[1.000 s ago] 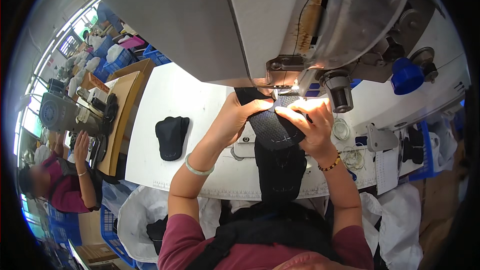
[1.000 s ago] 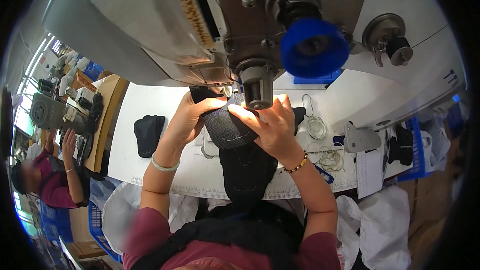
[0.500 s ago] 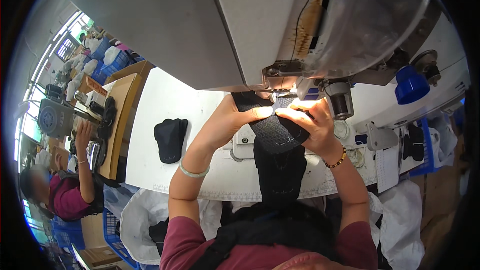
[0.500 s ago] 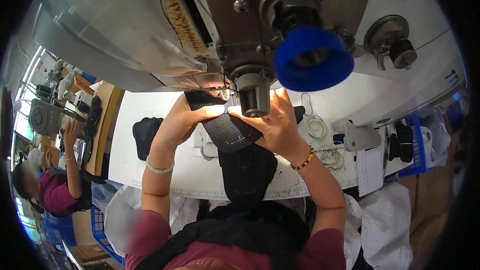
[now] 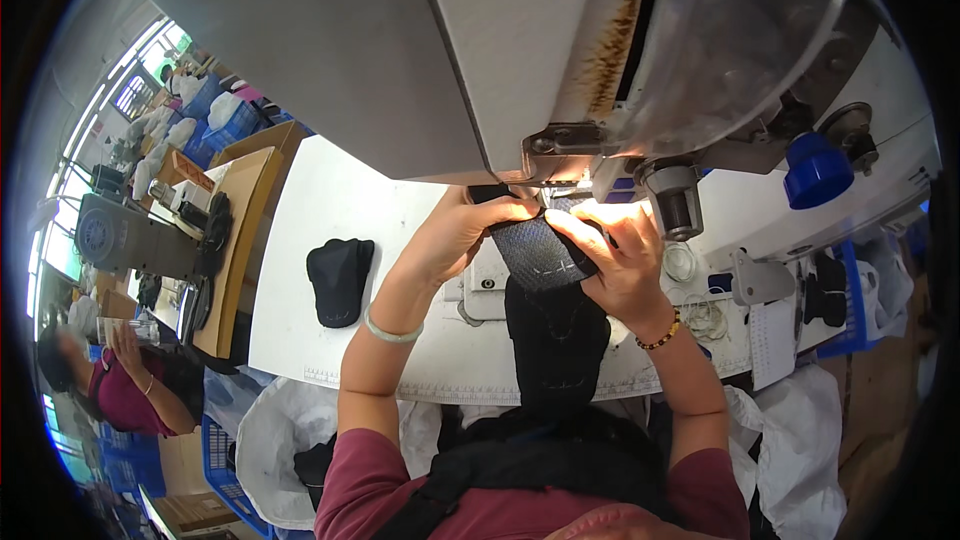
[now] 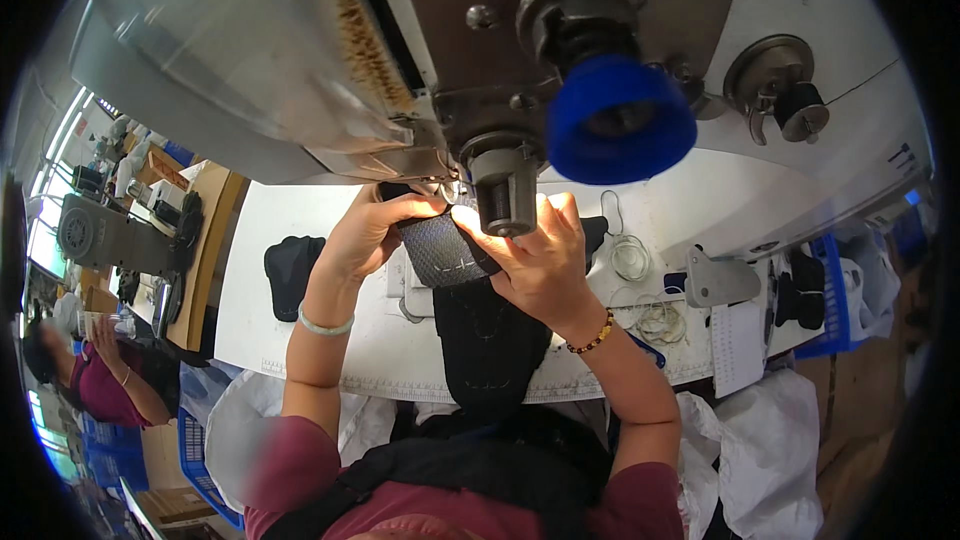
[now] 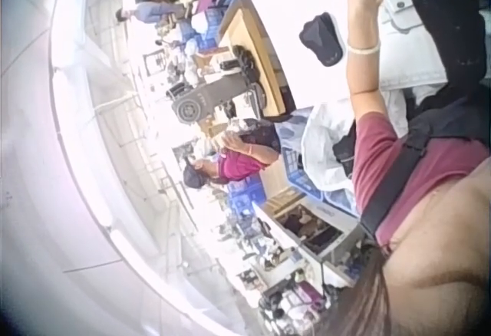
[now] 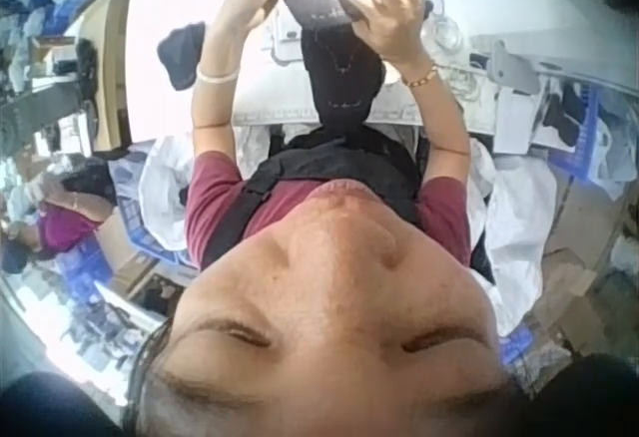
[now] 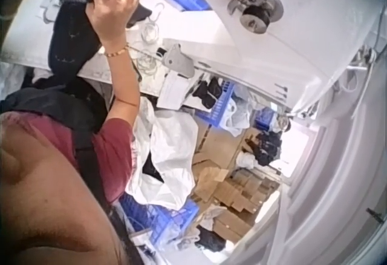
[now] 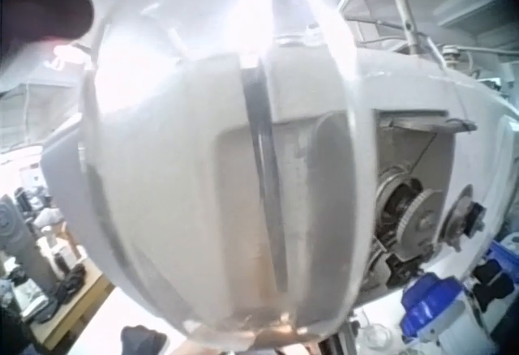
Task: Stitching black shoe components using an industrial sewing machine.
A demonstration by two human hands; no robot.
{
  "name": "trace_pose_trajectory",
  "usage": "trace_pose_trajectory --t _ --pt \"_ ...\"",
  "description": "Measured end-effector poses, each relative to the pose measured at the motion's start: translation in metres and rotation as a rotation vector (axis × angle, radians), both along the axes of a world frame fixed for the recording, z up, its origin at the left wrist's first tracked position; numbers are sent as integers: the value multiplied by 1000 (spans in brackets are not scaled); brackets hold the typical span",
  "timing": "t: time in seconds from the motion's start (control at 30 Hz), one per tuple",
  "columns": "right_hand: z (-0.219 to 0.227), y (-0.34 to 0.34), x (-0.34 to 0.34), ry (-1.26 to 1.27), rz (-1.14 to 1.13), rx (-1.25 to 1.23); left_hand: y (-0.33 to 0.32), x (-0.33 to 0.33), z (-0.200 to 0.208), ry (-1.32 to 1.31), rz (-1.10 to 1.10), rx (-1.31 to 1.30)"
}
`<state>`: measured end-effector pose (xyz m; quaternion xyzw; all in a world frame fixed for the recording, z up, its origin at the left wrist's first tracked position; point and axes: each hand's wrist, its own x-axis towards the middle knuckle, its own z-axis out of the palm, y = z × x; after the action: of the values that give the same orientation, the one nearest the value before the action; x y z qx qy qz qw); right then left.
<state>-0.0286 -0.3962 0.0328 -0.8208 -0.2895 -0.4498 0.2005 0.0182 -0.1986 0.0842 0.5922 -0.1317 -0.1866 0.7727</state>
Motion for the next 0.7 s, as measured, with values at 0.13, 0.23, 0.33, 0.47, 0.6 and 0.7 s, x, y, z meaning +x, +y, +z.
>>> trace_pose_trajectory --t 0.13,0.23,0.33,0.47,0.6,0.7 --pt "0 1 -3 -18 -19 7 -3 -4 -4 -58 43 -47" --pt "-3 2 -8 -76 -44 -43 -5 -6 -6 -52 70 -97" --pt "-5 1 -5 -112 -49 -54 -7 -11 -8 23 89 -109" --pt "-6 -4 1 -144 -22 3 -15 -17 -17 -13 130 -167" --pt "3 -2 -4 -131 -12 6 -26 -25 -22 -68 252 -206" --pt "7 1 -7 -136 -8 -29 -30 -28 -24 -44 298 -237"
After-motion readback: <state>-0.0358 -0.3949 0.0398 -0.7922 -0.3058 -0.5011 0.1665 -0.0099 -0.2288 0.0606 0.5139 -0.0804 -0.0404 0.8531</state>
